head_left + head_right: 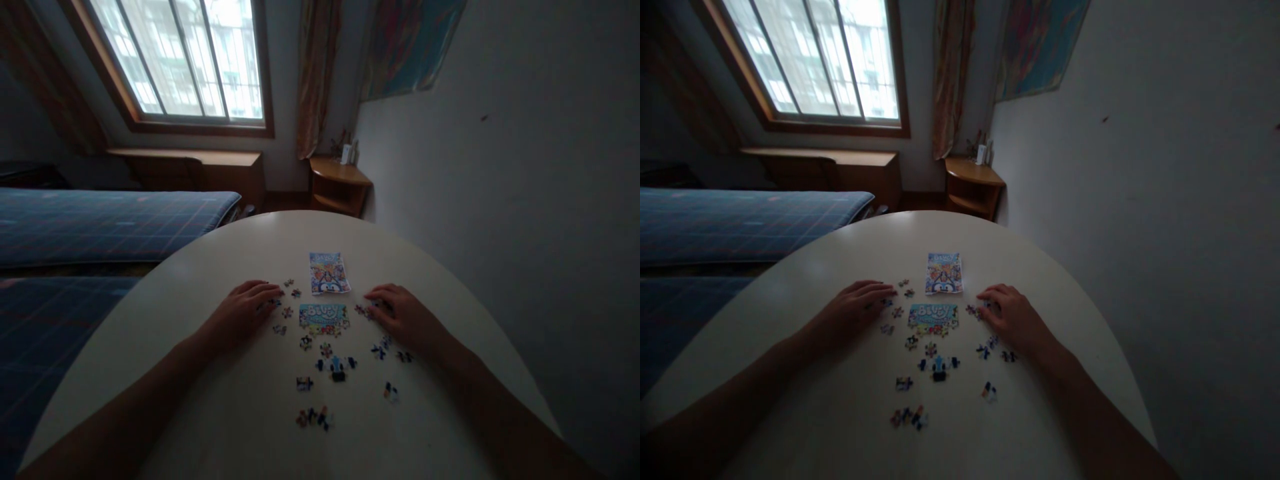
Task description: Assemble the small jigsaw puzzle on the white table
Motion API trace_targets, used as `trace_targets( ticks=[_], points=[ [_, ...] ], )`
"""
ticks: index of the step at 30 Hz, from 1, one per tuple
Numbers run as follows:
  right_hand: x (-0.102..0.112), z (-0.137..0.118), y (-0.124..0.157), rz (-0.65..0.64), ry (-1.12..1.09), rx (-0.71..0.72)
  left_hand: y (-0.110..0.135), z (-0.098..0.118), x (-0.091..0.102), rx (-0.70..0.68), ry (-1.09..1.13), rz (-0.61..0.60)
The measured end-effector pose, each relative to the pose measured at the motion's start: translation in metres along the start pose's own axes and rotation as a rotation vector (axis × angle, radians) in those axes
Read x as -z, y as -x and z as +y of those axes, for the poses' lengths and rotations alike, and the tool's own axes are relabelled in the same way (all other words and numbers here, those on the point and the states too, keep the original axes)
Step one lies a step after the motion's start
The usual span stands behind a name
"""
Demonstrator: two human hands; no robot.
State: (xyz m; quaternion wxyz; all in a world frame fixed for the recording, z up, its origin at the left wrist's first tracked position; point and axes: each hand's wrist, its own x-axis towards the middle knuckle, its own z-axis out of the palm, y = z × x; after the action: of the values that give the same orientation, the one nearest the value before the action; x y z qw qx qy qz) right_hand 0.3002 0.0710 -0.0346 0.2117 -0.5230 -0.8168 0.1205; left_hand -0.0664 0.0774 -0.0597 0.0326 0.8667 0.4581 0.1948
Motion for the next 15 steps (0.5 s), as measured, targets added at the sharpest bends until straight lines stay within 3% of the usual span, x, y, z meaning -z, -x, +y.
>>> trace_targets(
  ticks=[4, 15],
  points=[
    [0.000, -0.002, -0.001, -0.002, -0.003, -0.001, -0.004, 0.003, -0.001, 0.015, 0.005, 0.048],
    [-0.004, 0.004, 0.001, -0.007, -0.007, 0.047, -0.009, 0.012, -0.005, -0.001, -0.003, 0.023]
  ],
)
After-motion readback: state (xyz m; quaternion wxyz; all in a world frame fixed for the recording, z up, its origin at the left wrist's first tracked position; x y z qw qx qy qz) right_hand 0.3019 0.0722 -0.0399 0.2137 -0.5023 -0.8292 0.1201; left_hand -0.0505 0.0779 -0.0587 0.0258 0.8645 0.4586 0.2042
